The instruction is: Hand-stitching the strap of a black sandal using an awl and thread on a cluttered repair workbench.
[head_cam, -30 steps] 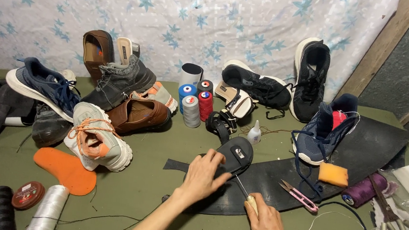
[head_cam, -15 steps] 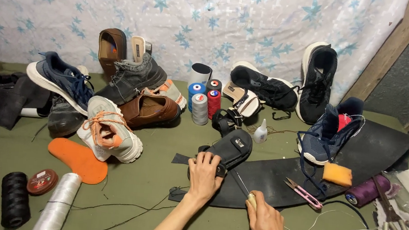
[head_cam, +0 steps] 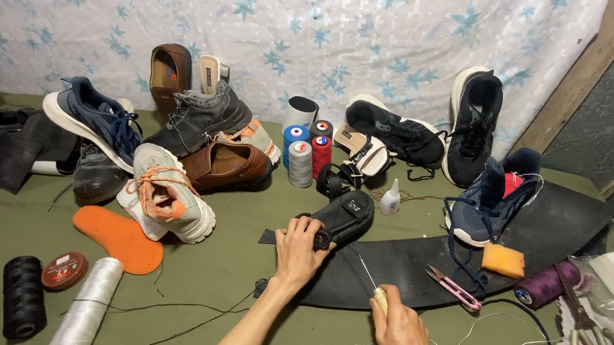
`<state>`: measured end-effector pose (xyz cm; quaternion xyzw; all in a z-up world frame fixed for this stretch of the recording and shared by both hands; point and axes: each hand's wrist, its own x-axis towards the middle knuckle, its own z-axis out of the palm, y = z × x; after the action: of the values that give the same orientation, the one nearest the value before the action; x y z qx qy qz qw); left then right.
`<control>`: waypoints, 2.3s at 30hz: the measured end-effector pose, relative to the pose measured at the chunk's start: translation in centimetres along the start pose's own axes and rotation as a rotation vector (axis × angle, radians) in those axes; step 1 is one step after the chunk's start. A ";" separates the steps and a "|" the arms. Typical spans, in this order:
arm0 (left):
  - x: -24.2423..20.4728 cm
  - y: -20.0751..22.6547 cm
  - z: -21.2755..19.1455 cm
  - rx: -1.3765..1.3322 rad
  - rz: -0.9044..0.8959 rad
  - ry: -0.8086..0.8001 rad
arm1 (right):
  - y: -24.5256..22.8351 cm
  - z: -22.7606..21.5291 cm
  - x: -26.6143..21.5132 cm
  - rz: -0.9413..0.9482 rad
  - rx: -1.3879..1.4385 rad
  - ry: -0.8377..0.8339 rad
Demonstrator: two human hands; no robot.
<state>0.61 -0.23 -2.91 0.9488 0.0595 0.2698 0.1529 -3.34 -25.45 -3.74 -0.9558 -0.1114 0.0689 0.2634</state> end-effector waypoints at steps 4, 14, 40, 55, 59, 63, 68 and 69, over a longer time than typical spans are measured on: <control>-0.4 0.3 0.4 0.007 0.005 0.025 | 0.0 0.0 -0.5 0.031 0.023 -0.033; -1.7 0.1 0.2 0.045 0.151 -0.062 | 1.7 2.5 -2.2 -0.013 -0.087 -0.140; 13.1 2.7 10.3 0.149 -0.219 -0.634 | 6.9 10.6 0.6 -0.022 -0.322 0.055; 14.4 0.3 3.6 -1.309 -0.923 -0.532 | 6.6 9.1 0.1 -0.143 -0.313 0.131; 15.2 4.3 -5.5 -1.464 -0.679 -0.417 | 5.7 8.0 -0.4 -0.144 -0.298 0.137; 16.3 6.4 -13.4 -1.610 -0.221 -0.270 | 4.6 6.8 -0.7 -0.080 -0.321 0.044; 14.8 1.0 -17.9 -0.588 -0.063 0.093 | 5.8 7.1 -0.4 -0.149 -0.241 0.036; 14.1 -0.4 -17.9 0.125 -0.112 0.255 | 5.8 6.9 -0.2 -0.155 -0.189 0.016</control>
<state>3.06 7.58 18.43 0.9097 0.1477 0.3752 0.0996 -3.79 -26.98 -12.68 -0.9654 -0.1887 0.0299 0.1775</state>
